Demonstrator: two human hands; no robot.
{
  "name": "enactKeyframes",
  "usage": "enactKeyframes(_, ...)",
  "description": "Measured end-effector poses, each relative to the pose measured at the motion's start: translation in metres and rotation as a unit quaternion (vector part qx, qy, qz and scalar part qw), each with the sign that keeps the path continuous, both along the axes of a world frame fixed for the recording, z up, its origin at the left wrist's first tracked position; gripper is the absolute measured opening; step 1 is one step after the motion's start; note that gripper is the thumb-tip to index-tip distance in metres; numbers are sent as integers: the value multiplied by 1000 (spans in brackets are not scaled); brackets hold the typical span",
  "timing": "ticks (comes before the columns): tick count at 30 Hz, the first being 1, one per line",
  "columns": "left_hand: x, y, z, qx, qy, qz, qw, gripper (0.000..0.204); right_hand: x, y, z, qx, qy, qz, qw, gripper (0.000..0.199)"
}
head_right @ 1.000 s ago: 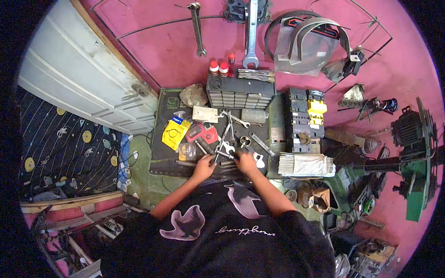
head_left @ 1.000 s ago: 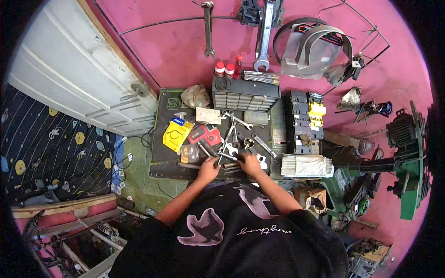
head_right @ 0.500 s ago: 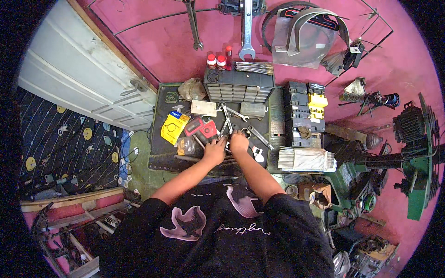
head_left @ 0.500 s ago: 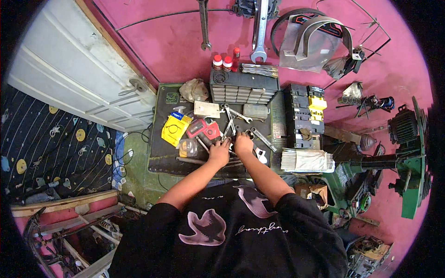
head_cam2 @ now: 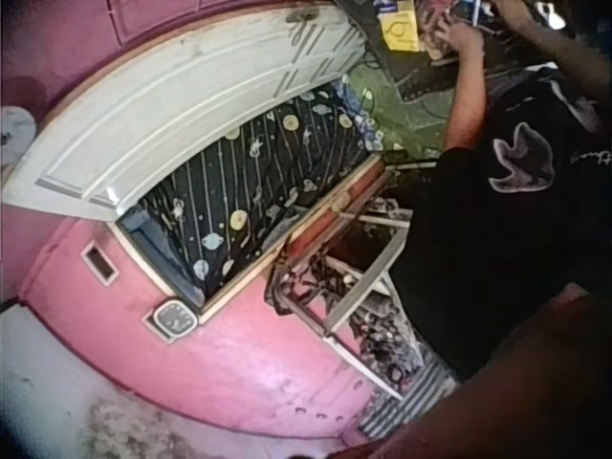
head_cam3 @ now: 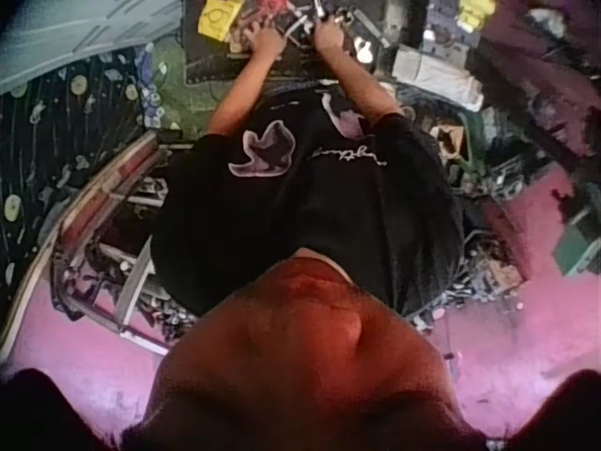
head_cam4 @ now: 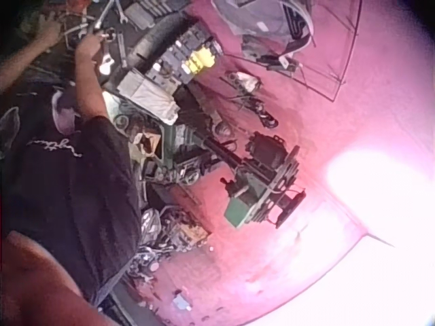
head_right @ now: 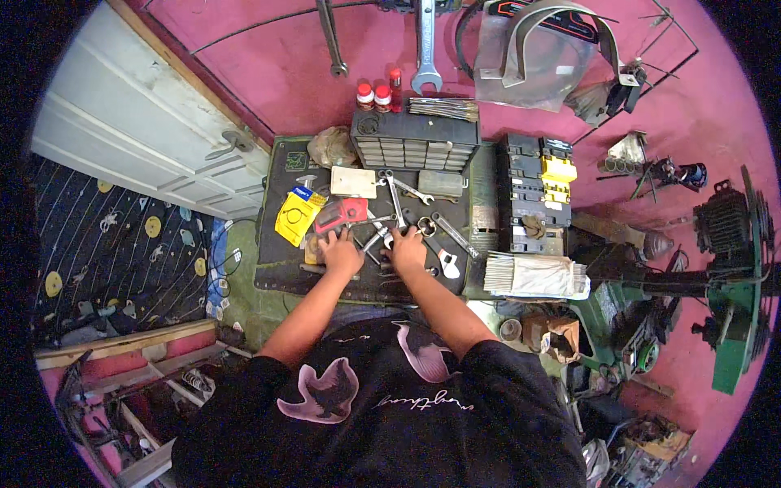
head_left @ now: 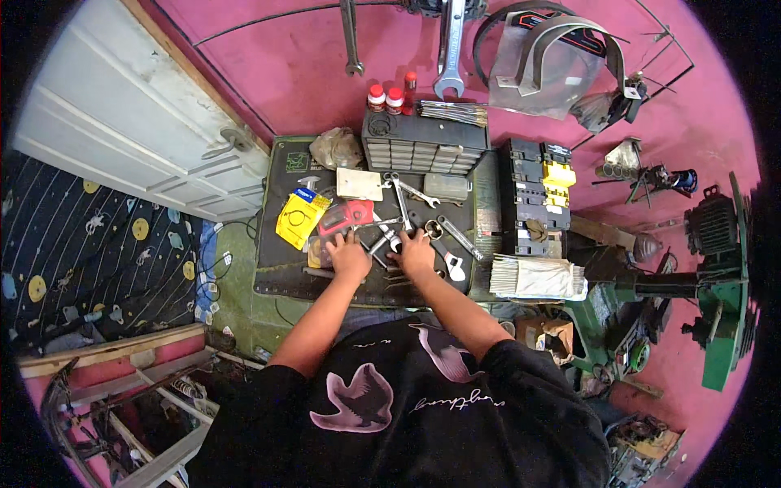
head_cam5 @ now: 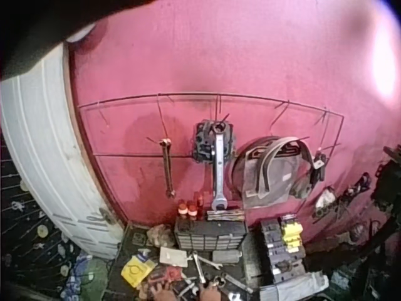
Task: The person organizes various hand tools on a workbench and a wall-mounted rack. They pick up wrenches, sockets, and other metal tools, wipe them with a cloth, and hang them on hooks or place them in designated spots. The person also handles a digital caliper and a small box, arranging them neatly on the table.
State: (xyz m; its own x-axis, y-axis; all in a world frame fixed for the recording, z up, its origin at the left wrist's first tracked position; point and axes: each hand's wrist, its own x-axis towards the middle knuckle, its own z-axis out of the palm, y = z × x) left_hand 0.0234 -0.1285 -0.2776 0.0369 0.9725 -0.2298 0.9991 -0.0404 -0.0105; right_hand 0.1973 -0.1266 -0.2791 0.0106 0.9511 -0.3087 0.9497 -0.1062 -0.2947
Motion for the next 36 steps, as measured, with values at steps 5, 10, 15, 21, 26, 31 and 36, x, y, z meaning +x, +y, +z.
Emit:
enactKeyframes(5,3,-19,-7,80,-34,-30,996,59,-5,7,-21,-16,-37,-14,999,59)
enactKeyframes(10,12,-42,-2,127,-169,-40,977,42,18,-11,-10,77,-65,83,991,38)
enactKeyframes(15,39,-52,-12,56,-283,-24,957,29,20,-21,-19,35,-20,64,997,54)
enactKeyframes(21,60,-38,-33,-78,-280,48,956,41,22,-10,-34,-13,-31,27,999,49)
enactKeyframes(26,58,-41,-54,-99,-381,66,917,45,63,-20,-31,-60,68,-43,995,44)
enactKeyframes(31,67,-46,-46,-129,-529,60,837,43,95,-36,-5,-92,295,-128,942,32)
enactKeyframes(36,73,-40,2,-201,-613,18,764,33,94,-73,-15,-74,525,-193,826,22)
